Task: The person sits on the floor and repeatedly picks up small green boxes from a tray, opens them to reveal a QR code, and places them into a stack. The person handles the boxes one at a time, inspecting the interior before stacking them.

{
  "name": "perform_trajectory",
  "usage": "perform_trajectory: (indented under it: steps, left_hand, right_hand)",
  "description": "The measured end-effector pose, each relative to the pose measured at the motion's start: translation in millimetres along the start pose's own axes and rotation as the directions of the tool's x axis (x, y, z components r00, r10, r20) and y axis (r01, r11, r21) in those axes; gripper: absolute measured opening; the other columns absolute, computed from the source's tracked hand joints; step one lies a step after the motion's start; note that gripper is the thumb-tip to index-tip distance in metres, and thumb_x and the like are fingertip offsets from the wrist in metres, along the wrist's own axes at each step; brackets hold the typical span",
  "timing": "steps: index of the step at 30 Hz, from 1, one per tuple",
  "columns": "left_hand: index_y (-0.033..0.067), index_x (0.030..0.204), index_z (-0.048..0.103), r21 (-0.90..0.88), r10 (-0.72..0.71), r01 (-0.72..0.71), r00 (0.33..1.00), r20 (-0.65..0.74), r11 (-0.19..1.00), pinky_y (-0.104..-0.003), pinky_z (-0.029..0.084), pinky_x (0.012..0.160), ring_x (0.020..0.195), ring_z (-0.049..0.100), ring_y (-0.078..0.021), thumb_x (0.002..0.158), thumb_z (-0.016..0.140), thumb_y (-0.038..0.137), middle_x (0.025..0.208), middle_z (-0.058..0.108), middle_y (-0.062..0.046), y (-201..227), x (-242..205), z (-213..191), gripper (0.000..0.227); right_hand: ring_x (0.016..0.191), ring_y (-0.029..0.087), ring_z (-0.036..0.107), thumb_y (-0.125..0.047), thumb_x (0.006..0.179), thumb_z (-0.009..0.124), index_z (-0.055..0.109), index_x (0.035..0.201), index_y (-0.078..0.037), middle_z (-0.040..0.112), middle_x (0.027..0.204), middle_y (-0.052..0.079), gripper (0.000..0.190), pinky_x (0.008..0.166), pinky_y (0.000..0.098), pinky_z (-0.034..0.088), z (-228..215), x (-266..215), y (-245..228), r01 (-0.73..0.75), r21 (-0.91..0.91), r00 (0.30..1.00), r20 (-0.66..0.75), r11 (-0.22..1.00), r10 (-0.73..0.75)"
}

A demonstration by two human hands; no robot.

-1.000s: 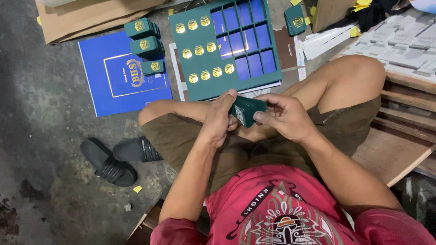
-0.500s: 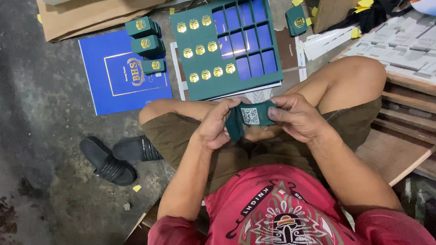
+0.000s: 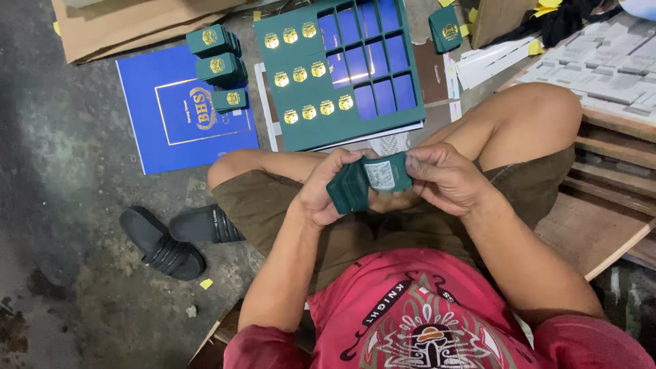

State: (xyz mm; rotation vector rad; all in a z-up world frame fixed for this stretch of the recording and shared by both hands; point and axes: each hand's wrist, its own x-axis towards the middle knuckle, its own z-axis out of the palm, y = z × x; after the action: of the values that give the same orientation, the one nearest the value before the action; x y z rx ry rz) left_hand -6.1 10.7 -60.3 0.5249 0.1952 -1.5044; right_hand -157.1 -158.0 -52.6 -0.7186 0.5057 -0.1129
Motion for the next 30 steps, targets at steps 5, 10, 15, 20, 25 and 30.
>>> perform_trajectory:
  steps: [5, 10, 15, 20, 25, 30]
  left_hand:
    - [0.0072, 0.102, 0.062, 0.093, -0.017, 0.019, 1.000, -0.021, 0.996, -0.023, 0.050, 0.048, 0.058, 0.061, -0.0144, 0.099, 0.055, 0.030, 0.069, 0.053, -0.004, 4.5, -1.5, 12.2, 0.024]
    - [0.0122, 0.107, 0.069, 0.094, -0.019, 0.033, 0.989, -0.145, 0.995, -0.024, 0.045, 0.039, 0.048, 0.052, -0.0143, 0.099, 0.060, 0.033, 0.062, 0.049, 0.000, -4.1, 5.9, -3.0, 0.025]
    - [0.0028, 0.123, 0.060, 0.956, 0.528, -0.227, 0.844, 0.098, 0.185, -0.051, 0.043, 0.113, 0.123, 0.062, -0.0426, 0.113, 0.052, 0.031, 0.111, 0.064, -0.024, -0.7, -20.8, 12.0, 0.031]
    - [0.0073, 0.124, 0.058, 0.927, 0.535, -0.369, 0.797, 0.280, 0.065, -0.047, 0.047, 0.107, 0.116, 0.062, -0.0387, 0.112, 0.057, 0.030, 0.110, 0.059, -0.016, -4.4, -22.8, -21.2, 0.026]
    - [0.0058, 0.126, 0.054, 0.897, 0.552, -0.442, 0.745, 0.376, -0.015, -0.051, 0.047, 0.108, 0.122, 0.059, -0.0449, 0.112, 0.056, 0.029, 0.119, 0.056, -0.019, 8.5, -49.9, -33.4, 0.028]
    - [0.0091, 0.124, 0.055, 0.852, 0.554, -0.521, 0.724, 0.411, 0.050, -0.049, 0.045, 0.109, 0.119, 0.059, -0.0347, 0.116, 0.049, 0.030, 0.118, 0.055, -0.013, 29.4, -76.6, -60.2, 0.023]
  right_hand:
    - [0.078, 0.021, 0.077, -0.003, 0.096, 0.071, 0.078, 0.097, 0.005, 0.076, 0.079, 0.011, 0.011, 0.077, 0.0404, 0.067, -4.0, 0.7, 2.0, -0.012, 0.024, 1.000, -0.026, 1.000, 0.012]
    - [0.081, 0.021, 0.078, -0.003, 0.098, 0.068, 0.077, 0.099, 0.005, 0.077, 0.082, 0.011, 0.012, 0.078, 0.0412, 0.068, -5.2, 0.5, 3.9, -0.024, 0.030, 0.999, -0.038, 0.999, 0.025]
    - [0.115, 0.029, 0.061, -0.034, 0.102, 0.063, 0.069, 0.127, 0.003, 0.068, 0.113, 0.020, 0.045, 0.103, 0.0507, 0.054, 23.0, -0.7, -14.3, 0.123, -0.614, 0.989, 0.145, 0.780, -0.042]
    - [0.104, 0.015, 0.057, -0.010, 0.090, 0.082, 0.064, 0.117, -0.002, 0.060, 0.103, 0.004, 0.034, 0.096, 0.0369, 0.054, -11.6, 13.1, 17.0, 0.079, -0.720, 0.979, 0.188, 0.689, 0.085]
    - [0.088, 0.017, 0.064, -0.010, 0.084, 0.088, 0.066, 0.109, -0.005, 0.066, 0.088, 0.008, 0.033, 0.082, 0.0367, 0.058, 12.9, 32.8, 15.8, 0.199, -0.874, 0.962, 0.261, 0.443, 0.082]
    - [0.084, 0.035, 0.076, -0.023, 0.082, 0.089, 0.064, 0.095, -0.010, 0.076, 0.087, 0.018, 0.031, 0.075, 0.0476, 0.057, 63.5, 59.4, 19.6, 0.374, -0.915, 0.903, 0.397, 0.154, 0.166]
